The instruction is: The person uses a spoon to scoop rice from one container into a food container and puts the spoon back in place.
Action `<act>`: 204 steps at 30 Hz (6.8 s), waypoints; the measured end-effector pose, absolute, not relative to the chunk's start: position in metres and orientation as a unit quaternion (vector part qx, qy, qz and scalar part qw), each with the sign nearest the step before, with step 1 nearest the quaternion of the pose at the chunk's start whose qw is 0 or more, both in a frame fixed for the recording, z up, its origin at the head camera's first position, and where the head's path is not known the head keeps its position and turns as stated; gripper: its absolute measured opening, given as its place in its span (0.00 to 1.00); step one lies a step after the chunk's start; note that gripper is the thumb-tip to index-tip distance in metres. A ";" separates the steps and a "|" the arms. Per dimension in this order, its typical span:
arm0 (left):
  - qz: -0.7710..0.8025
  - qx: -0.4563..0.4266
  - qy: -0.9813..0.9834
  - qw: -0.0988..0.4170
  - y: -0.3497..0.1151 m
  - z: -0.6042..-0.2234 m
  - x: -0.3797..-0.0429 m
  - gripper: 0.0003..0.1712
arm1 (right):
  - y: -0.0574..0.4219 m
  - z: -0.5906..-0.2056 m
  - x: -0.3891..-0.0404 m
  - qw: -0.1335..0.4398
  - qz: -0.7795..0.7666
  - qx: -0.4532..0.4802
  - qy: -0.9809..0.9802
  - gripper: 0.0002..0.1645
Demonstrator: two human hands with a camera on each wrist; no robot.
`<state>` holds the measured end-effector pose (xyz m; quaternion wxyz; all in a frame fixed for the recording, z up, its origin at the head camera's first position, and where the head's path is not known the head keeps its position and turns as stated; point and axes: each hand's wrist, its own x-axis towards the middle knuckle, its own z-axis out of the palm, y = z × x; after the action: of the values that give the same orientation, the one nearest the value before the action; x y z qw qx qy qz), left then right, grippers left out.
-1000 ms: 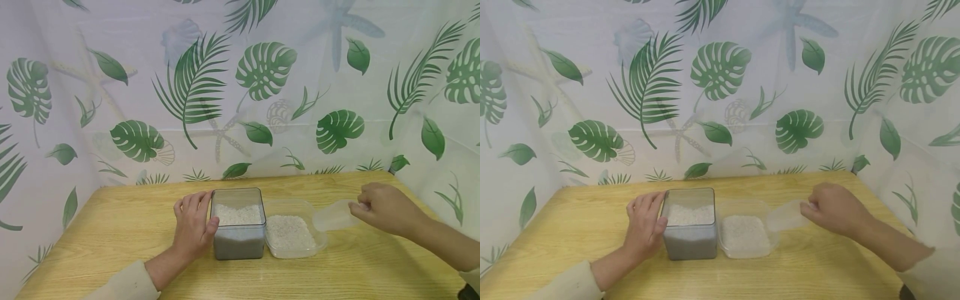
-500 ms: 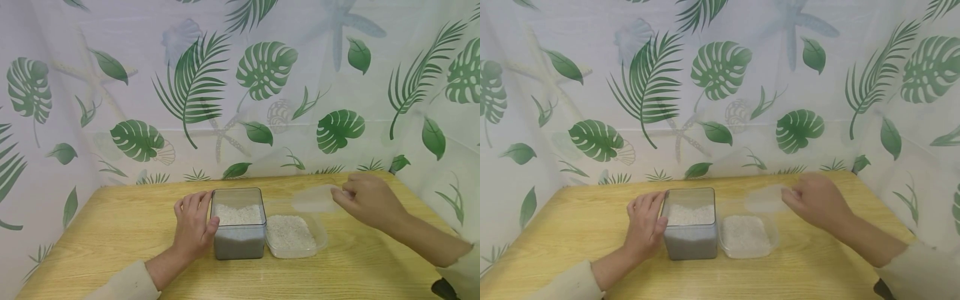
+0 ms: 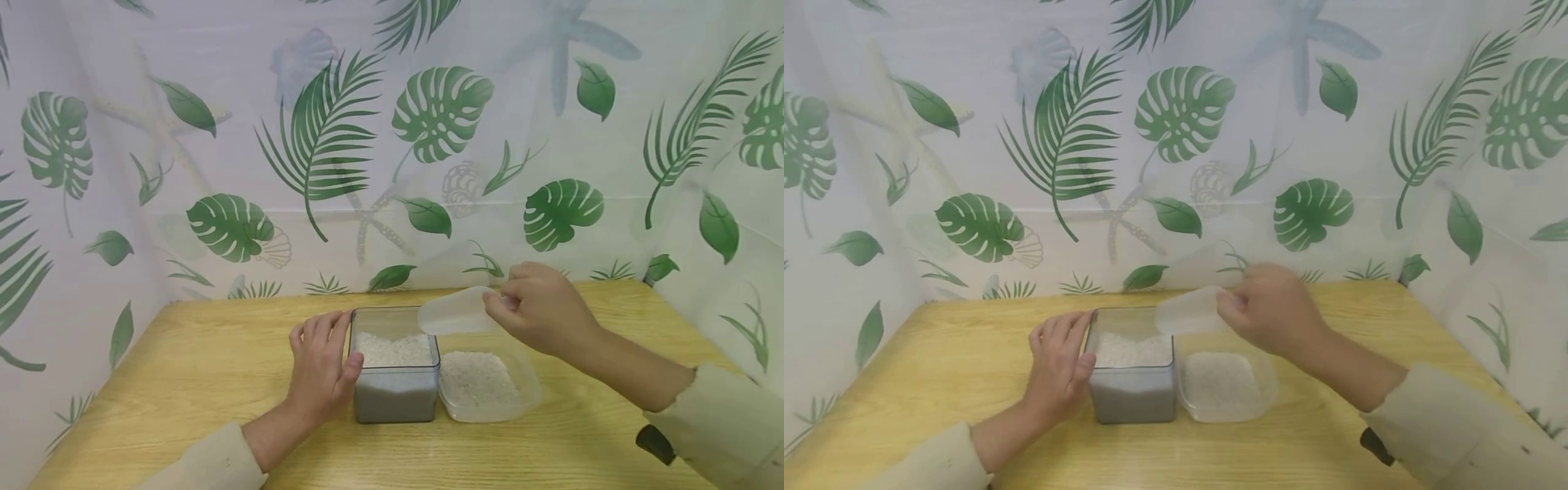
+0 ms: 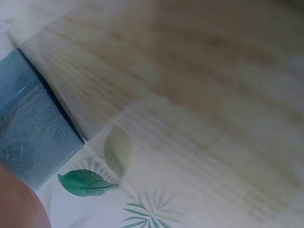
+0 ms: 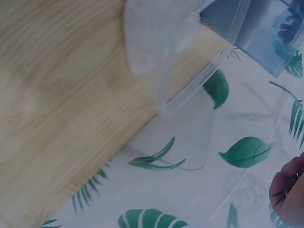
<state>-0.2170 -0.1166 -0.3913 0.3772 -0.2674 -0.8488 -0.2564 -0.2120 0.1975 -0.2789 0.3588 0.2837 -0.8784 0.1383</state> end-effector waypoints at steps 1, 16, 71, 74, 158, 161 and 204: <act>-0.257 -0.267 -0.849 0.377 -0.116 -0.391 -0.217 0.51 | 0.193 -0.278 -0.212 0.353 0.138 0.290 -0.879 0.31; -0.257 -0.268 -0.847 0.379 -0.116 -0.392 -0.218 0.52 | 0.142 -0.263 -0.215 0.261 0.030 0.334 -0.905 0.25; -0.254 -0.263 -0.849 0.381 -0.115 -0.391 -0.217 0.51 | 0.110 -0.286 -0.211 -0.017 0.259 0.167 -0.951 0.26; -0.254 -0.263 -0.849 0.382 -0.115 -0.391 -0.218 0.51 | 0.113 -0.287 -0.211 -0.028 0.275 0.157 -0.948 0.26; -0.254 -0.269 -0.846 0.383 -0.115 -0.393 -0.219 0.49 | 0.265 -0.321 -0.198 0.054 0.172 0.120 -0.976 0.28; -0.256 -0.270 -0.846 0.382 -0.115 -0.393 -0.218 0.48 | 0.265 -0.319 -0.198 0.062 0.154 0.127 -0.978 0.28; -0.220 -0.259 -0.853 0.397 -0.114 -0.391 -0.216 0.48 | 0.166 -0.252 -0.213 0.321 0.024 0.306 -0.896 0.25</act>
<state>-0.2162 -0.1136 -0.3906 0.3966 -0.2585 -0.8530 -0.2198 -0.2127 0.1661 -0.2516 0.3206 0.3063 -0.8960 0.0241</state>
